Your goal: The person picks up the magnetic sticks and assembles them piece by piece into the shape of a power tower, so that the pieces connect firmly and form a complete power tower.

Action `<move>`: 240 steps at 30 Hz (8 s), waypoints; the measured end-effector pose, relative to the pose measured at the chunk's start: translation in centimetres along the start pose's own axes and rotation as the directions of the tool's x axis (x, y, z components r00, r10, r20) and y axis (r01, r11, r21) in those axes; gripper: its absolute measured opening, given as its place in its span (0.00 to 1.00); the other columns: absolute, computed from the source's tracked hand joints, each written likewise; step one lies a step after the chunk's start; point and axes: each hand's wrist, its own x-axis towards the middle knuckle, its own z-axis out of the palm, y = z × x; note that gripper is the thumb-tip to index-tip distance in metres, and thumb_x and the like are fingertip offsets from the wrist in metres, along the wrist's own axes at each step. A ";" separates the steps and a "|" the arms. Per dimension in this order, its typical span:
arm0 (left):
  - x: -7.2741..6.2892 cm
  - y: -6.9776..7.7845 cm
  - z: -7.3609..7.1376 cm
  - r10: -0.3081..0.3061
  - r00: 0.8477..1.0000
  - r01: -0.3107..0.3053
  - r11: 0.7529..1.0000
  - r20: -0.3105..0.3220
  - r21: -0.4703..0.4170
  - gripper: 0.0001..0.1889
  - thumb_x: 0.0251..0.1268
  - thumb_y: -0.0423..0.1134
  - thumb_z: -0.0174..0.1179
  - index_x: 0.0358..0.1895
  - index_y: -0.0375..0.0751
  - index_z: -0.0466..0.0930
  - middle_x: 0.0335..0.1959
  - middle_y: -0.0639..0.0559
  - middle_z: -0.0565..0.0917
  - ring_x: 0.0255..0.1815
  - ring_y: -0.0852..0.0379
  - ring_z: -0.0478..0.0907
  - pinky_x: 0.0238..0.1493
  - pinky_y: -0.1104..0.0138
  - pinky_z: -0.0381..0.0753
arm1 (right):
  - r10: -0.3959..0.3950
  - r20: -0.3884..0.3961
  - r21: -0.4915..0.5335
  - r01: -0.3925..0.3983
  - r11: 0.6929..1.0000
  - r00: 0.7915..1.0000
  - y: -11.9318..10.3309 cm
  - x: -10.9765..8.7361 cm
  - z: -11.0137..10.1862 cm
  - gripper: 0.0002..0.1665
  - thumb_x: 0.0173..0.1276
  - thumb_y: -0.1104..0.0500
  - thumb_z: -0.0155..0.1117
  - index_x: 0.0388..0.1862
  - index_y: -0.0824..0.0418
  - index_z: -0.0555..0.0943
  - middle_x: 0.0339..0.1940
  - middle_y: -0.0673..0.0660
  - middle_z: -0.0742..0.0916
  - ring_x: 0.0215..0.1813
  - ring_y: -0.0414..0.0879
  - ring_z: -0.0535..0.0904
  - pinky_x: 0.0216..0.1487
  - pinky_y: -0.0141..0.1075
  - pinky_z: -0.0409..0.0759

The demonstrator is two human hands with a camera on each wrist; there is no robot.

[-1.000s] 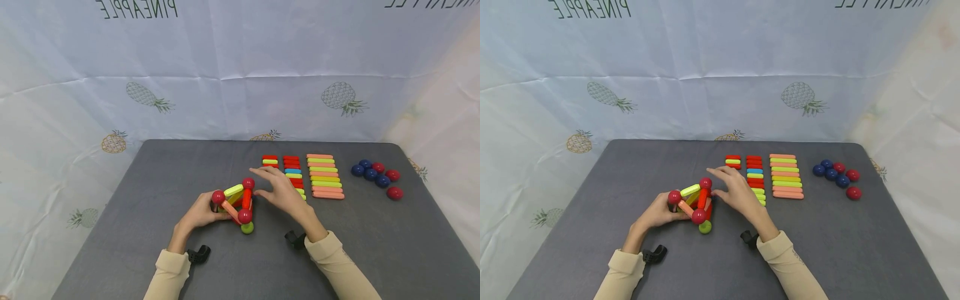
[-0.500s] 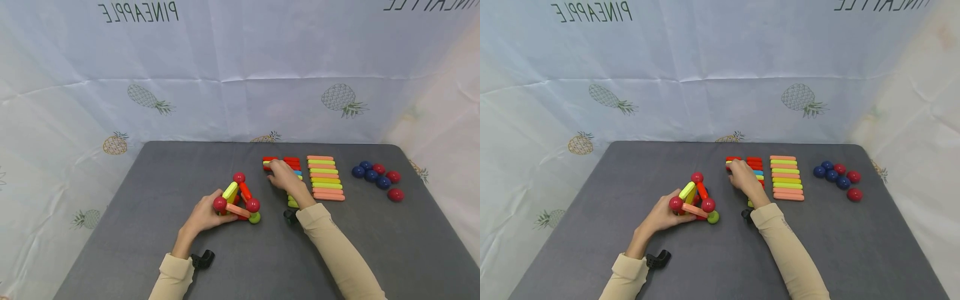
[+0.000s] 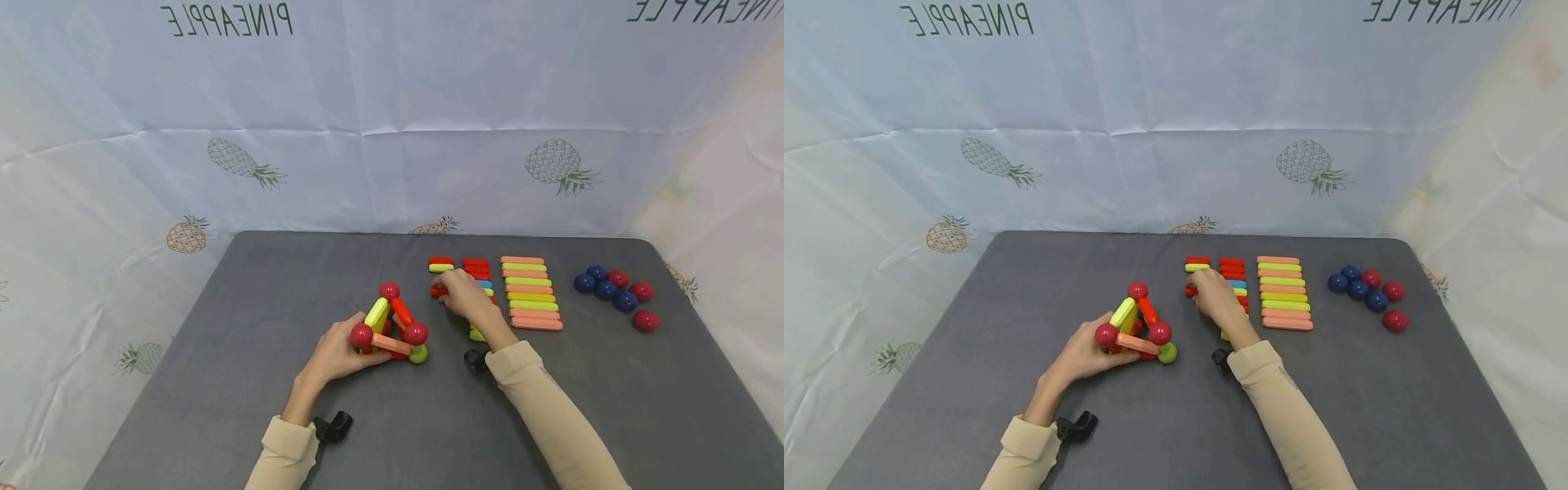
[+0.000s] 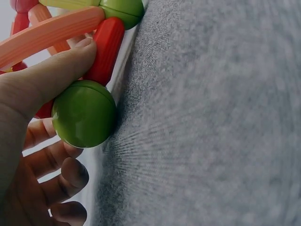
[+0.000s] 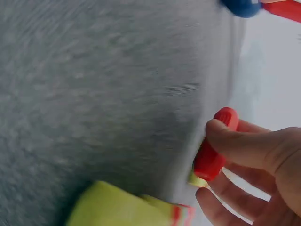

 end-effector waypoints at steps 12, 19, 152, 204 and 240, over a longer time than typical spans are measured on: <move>0.0 0.2 0.4 0.004 1.000 -0.004 1.000 0.005 -0.017 0.23 0.49 0.51 0.80 0.42 0.48 0.78 0.26 0.58 0.78 0.25 0.66 0.73 0.28 0.72 0.75 | -0.251 -0.290 0.115 0.294 0.949 0.924 -5.0 -3.7 -3.1 0.19 0.63 0.65 0.75 0.55 0.63 0.87 0.45 0.59 0.90 0.37 0.47 0.84 0.34 0.34 0.79; 0.0 0.4 0.4 0.004 1.000 -0.004 1.000 0.002 -0.013 0.24 0.50 0.50 0.80 0.43 0.47 0.78 0.28 0.57 0.81 0.26 0.66 0.74 0.29 0.72 0.76 | -0.391 -0.334 0.185 0.466 0.865 0.858 -7.4 -6.4 -3.7 0.19 0.61 0.64 0.76 0.53 0.62 0.88 0.42 0.55 0.89 0.37 0.43 0.82 0.33 0.28 0.78; 0.4 -0.9 0.0 0.042 0.993 -0.035 0.998 0.114 -0.061 0.30 0.50 0.51 0.80 0.56 0.47 0.81 0.46 0.55 0.89 0.40 0.64 0.82 0.43 0.69 0.81 | -0.192 -0.249 0.505 0.297 0.811 0.949 -6.2 -1.8 -1.3 0.22 0.65 0.62 0.74 0.57 0.62 0.82 0.44 0.59 0.90 0.48 0.52 0.88 0.53 0.43 0.87; 0.1 -0.4 -1.8 -0.044 0.985 0.074 0.981 0.164 -0.181 0.42 0.41 0.44 0.85 0.58 0.39 0.68 0.48 0.43 0.78 0.34 0.58 0.74 0.38 0.70 0.75 | -0.089 -0.348 0.516 0.270 0.813 0.933 -3.3 -2.4 -3.6 0.20 0.67 0.64 0.72 0.56 0.63 0.78 0.47 0.62 0.88 0.50 0.55 0.87 0.60 0.50 0.84; 1.7 1.2 -0.1 -0.058 0.998 0.060 0.996 -0.030 0.063 0.28 0.46 0.52 0.82 0.46 0.44 0.79 0.24 0.49 0.73 0.23 0.61 0.66 0.25 0.71 0.63 | -0.107 -0.377 0.541 0.313 0.781 0.920 -4.5 -3.9 -2.7 0.19 0.66 0.65 0.72 0.56 0.64 0.81 0.48 0.64 0.90 0.48 0.57 0.89 0.53 0.47 0.87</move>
